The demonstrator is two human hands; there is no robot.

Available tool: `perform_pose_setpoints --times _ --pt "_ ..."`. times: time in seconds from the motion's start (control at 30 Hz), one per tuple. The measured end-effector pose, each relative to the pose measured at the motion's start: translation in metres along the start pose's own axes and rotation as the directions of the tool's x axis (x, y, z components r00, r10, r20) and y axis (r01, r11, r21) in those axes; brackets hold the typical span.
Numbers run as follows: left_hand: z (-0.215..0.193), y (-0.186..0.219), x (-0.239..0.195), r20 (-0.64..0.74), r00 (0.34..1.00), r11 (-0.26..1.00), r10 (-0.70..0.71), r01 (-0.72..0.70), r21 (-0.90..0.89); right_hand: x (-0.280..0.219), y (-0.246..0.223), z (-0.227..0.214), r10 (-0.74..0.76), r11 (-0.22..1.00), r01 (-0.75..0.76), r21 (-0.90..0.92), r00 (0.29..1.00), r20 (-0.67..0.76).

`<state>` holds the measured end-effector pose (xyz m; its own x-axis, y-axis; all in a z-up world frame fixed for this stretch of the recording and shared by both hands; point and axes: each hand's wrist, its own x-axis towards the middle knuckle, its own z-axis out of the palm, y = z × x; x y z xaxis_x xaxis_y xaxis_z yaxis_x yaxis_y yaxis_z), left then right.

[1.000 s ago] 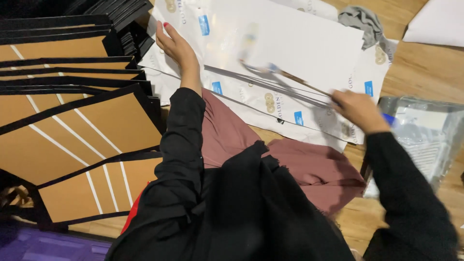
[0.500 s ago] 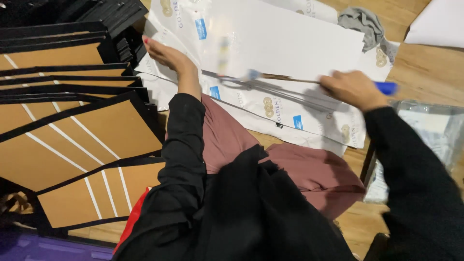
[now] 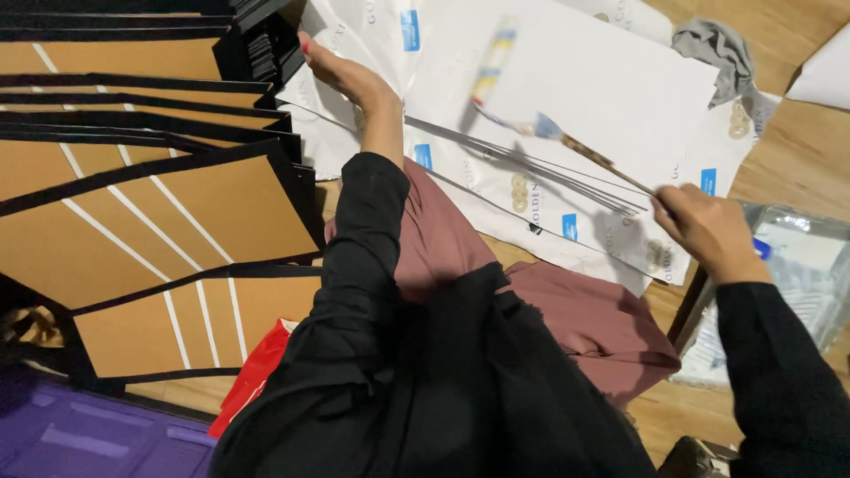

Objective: Applying glue to white paper sheets using a small roller and stacking them in a print shop finishing area.

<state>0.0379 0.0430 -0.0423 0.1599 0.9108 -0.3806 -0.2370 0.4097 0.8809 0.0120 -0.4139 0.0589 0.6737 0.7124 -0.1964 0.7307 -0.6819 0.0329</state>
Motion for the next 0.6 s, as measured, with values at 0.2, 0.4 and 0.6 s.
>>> perform_pose_setpoints --times 0.2,0.4,0.6 --pt "0.000 -0.001 0.001 -0.027 0.999 1.000 -0.020 0.020 -0.025 0.037 -0.031 -0.001 -0.013 0.999 0.022 -0.027 0.959 0.284" --pt "-0.003 0.021 -0.001 -0.051 0.997 0.998 -0.055 0.054 -0.015 0.057 -0.043 0.009 -0.117 0.993 0.118 -0.029 0.993 0.015" --pt "0.006 0.011 -0.012 0.116 0.971 0.977 -0.209 0.212 -0.011 -0.024 -0.004 0.030 0.137 0.986 -0.121 -0.113 0.980 0.144"
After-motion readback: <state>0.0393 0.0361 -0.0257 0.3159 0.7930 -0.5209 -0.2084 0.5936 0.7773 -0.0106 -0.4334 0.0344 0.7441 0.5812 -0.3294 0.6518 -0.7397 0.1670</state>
